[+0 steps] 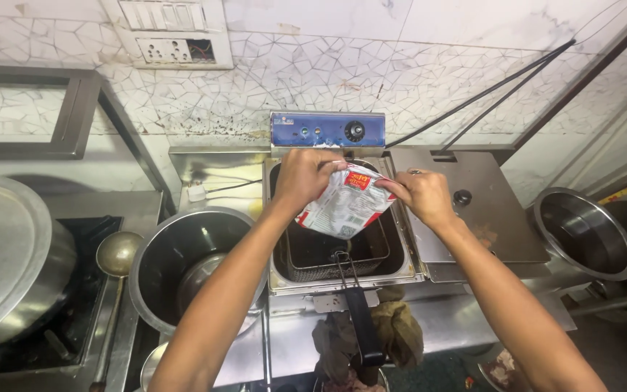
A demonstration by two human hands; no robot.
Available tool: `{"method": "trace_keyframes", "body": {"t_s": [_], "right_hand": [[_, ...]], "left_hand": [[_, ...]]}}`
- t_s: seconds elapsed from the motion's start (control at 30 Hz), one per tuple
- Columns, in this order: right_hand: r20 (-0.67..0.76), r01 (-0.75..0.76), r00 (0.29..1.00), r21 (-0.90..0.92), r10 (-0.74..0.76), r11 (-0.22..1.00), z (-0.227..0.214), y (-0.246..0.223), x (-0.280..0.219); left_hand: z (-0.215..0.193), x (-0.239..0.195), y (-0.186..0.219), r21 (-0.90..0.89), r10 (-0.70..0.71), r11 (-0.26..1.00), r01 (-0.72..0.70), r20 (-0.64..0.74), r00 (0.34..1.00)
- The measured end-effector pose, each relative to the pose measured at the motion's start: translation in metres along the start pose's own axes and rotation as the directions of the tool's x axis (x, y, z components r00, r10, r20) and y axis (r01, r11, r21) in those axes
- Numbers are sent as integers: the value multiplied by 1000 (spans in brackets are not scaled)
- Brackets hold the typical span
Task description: The person picks up a snack packet from a counter, carries it to a deep fryer, and works the packet over the fryer basket, appearing to add or retrieve food in the hot oil. They then walk to a prep counter, pick up vegetables, and later hold a knife near a lit stove.
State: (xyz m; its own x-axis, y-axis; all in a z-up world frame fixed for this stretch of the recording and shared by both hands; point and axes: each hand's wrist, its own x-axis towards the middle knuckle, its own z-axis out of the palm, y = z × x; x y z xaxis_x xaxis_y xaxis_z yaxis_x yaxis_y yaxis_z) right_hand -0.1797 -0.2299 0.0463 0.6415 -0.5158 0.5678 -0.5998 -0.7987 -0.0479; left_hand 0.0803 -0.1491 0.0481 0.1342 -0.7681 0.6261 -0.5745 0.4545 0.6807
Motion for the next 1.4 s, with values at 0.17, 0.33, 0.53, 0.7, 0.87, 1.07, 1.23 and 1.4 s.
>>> {"method": "trace_keyframes", "body": {"t_s": [0.17,0.33,0.53,0.7,0.87,1.07,1.23,1.4], "right_hand": [[-29,-60,998,-58,58,997,-12,-4,7],[59,72,994,283,-92,956,-48,-48,50],[268,93,953,186,-141,978,-41,-59,80],[318,94,936,189,-151,977,-45,-71,89],[171,183,958,253,-230,950,-34,-58,89],[142,273,939,243,-313,931,-31,-72,85],[56,252,961,212,-270,944,-31,-55,80],[-16,264,964,147,-264,953,-46,-55,76]], "left_hand": [[3,5,13,-53,24,998,-21,51,998],[13,10,9,-121,71,991,-60,96,993],[23,9,-12,-231,7,973,0,29,1000],[23,-5,-46,-699,-203,646,306,229,952],[10,-4,-41,-702,-74,650,290,322,944],[67,-5,-96,-392,7,894,218,497,868],[53,-24,-92,-241,-81,938,251,551,831],[60,-46,-117,-161,-99,961,224,556,825]]}}
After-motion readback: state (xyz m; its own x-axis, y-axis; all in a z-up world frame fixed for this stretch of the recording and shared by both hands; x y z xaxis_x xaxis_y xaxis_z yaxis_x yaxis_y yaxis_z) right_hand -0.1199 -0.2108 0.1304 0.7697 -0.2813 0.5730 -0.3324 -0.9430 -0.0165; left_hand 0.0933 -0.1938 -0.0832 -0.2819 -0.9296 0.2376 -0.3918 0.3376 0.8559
